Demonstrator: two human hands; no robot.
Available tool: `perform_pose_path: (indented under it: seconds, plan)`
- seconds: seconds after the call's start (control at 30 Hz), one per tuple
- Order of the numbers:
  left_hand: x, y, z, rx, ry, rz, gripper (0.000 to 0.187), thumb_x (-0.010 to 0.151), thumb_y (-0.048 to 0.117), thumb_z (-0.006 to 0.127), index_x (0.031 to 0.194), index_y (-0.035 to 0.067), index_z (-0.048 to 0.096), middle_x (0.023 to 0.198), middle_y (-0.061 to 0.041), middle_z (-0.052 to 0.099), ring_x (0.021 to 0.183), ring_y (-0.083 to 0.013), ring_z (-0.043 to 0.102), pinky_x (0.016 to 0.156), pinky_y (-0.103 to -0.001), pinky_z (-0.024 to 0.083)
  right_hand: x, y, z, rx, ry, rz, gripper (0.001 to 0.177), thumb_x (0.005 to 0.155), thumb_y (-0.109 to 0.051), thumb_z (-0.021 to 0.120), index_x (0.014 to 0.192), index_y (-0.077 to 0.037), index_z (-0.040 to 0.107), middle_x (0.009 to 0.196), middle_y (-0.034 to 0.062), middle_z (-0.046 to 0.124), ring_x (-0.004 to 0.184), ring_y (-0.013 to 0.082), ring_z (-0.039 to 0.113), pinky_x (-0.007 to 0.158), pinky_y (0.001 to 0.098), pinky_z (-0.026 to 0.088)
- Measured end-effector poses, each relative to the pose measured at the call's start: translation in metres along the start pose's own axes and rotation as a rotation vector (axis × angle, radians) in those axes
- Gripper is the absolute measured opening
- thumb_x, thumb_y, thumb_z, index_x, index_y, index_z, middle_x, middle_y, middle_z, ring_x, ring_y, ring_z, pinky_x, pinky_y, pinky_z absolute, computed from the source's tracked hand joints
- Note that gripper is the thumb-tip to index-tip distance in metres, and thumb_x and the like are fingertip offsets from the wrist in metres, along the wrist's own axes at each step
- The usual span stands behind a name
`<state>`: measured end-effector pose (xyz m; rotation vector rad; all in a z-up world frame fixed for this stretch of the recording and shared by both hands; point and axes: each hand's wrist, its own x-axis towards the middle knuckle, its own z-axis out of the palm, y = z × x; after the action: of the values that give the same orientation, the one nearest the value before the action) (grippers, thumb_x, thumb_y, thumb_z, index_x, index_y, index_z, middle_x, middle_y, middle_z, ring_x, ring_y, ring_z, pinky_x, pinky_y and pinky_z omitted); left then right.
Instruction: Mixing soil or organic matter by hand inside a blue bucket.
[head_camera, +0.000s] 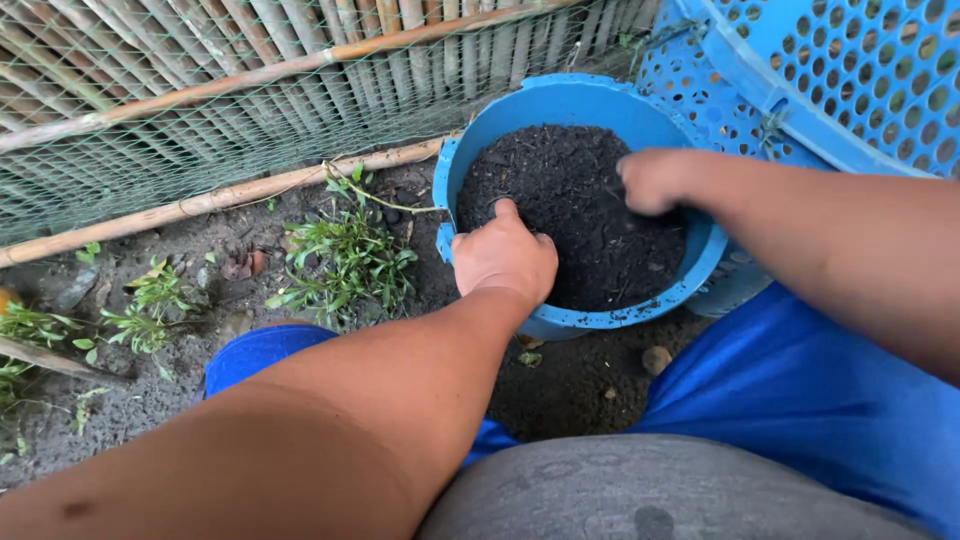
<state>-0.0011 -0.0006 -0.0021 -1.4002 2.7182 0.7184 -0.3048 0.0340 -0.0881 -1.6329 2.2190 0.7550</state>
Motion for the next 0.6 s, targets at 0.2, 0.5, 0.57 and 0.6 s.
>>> perform_pose_path:
  seconds: [0.2, 0.5, 0.57, 0.6]
  plan:
    - [-0.001, 0.004, -0.004, 0.009, -0.021, -0.008, 0.057, 0.09, 0.046, 0.06, 0.132, 0.009, 0.051, 0.104, -0.017, 0.076, 0.102, -0.0351, 0.072, 0.103, -0.046, 0.041, 0.038, 0.022, 0.022, -0.074, -0.088, 0.012, 0.03, 0.085, -0.017, 0.062, 0.103, 0.0, 0.079, 0.116, 0.0222, 0.076, 0.109, 0.0353, 0.074, 0.093, 0.046, 0.058]
    - [0.002, 0.004, -0.002, 0.069, -0.092, 0.036, 0.036, 0.095, 0.037, 0.056, 0.123, 0.016, 0.061, 0.098, -0.013, 0.077, 0.099, -0.0337, 0.073, 0.106, -0.047, 0.039, -0.026, -0.031, 0.004, 1.121, -0.256, 0.387, 0.016, 0.09, -0.008, 0.066, 0.104, -0.001, 0.069, 0.081, 0.0113, 0.062, 0.067, 0.025, 0.053, 0.055, 0.0428, 0.043]
    - [0.0, 0.002, -0.001, 0.067, -0.087, 0.027, 0.034, 0.095, 0.036, 0.056, 0.122, 0.016, 0.062, 0.097, -0.013, 0.077, 0.099, -0.0335, 0.073, 0.106, -0.047, 0.039, -0.005, 0.003, 0.008, 1.37, -0.256, 0.345, 0.009, 0.092, -0.007, 0.06, 0.1, -0.004, 0.065, 0.077, 0.0092, 0.058, 0.062, 0.0208, 0.049, 0.05, 0.0367, 0.038]
    - [0.001, 0.001, 0.0, 0.065, -0.077, 0.029, 0.032, 0.096, 0.034, 0.056, 0.121, 0.016, 0.063, 0.097, -0.013, 0.077, 0.1, -0.0333, 0.072, 0.106, -0.047, 0.04, 0.006, 0.021, 0.012, 1.623, -0.239, 0.303, 0.005, 0.094, -0.005, 0.055, 0.095, -0.007, 0.06, 0.074, 0.0075, 0.053, 0.058, 0.0169, 0.045, 0.045, 0.0309, 0.032]
